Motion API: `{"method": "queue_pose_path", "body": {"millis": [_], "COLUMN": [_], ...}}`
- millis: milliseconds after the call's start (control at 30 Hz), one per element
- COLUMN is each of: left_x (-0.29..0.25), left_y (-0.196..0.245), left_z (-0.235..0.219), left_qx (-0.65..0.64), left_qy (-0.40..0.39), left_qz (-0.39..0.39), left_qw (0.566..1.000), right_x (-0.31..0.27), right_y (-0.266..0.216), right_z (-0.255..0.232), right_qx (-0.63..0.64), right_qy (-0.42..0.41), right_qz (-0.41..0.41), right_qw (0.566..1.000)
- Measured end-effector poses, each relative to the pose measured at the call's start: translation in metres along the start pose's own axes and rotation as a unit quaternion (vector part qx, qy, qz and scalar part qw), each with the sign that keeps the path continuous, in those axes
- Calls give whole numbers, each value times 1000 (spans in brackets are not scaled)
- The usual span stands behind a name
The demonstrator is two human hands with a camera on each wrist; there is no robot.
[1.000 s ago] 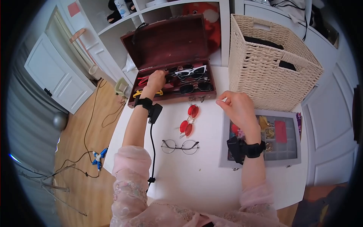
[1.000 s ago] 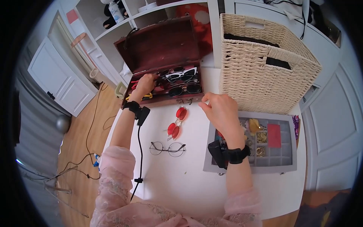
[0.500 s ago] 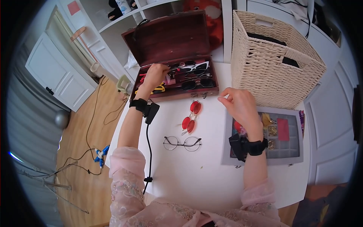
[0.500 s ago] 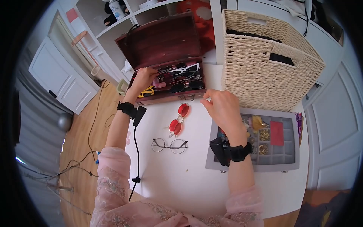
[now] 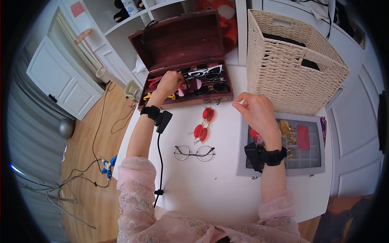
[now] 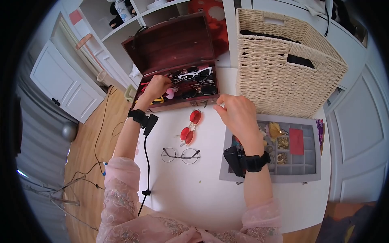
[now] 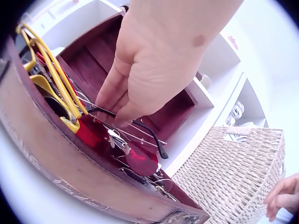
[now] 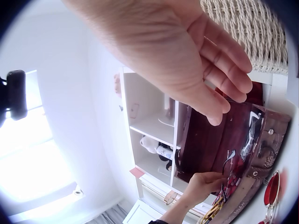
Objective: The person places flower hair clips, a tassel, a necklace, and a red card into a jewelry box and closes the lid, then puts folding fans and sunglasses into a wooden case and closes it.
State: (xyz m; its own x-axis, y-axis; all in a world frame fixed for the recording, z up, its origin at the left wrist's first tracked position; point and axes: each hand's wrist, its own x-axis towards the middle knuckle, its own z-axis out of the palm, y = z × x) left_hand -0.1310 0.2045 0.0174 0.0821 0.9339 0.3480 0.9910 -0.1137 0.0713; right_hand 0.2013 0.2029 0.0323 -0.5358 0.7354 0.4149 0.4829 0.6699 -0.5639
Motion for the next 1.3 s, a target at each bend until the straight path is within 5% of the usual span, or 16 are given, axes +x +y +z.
{"method": "queue_pose_path", "body": {"millis": [433, 633, 733, 833, 1000, 1100, 1233, 1300], "left_x": [-8, -13, -17, -27, -47, -55, -60, -61], "left_y": [-19, -23, -36, -53, -43, -35, -42, -49], "left_z": [9, 12, -3, -28, -54, -53, -39, -32], "left_qx": [123, 97, -11, -51, -50, -14, 70, 89], "left_qy": [-62, -36, 86, 69, -138, -186, -214, -160], "left_qz": [-47, -54, -42, -80, -94, -82, -99, -53], "left_qw": [989, 993, 995, 993, 985, 979, 969, 982], "right_x": [0, 1, 0, 1, 0, 0, 0, 0], "right_y": [1, 2, 1, 2, 0, -1, -3, -1], "right_z": [1, 1, 1, 2, 2, 1, 0, 2], "right_qx": [-2, 0, -7, -8, -9, -9, -15, -14], "right_qy": [-2, -2, -4, 0, -5, -11, -17, -11], "right_qz": [0, -3, -3, -9, -3, 2, 9, 2], "right_qw": [1000, 1000, 1000, 1000, 1000, 1000, 1000, 1000]}}
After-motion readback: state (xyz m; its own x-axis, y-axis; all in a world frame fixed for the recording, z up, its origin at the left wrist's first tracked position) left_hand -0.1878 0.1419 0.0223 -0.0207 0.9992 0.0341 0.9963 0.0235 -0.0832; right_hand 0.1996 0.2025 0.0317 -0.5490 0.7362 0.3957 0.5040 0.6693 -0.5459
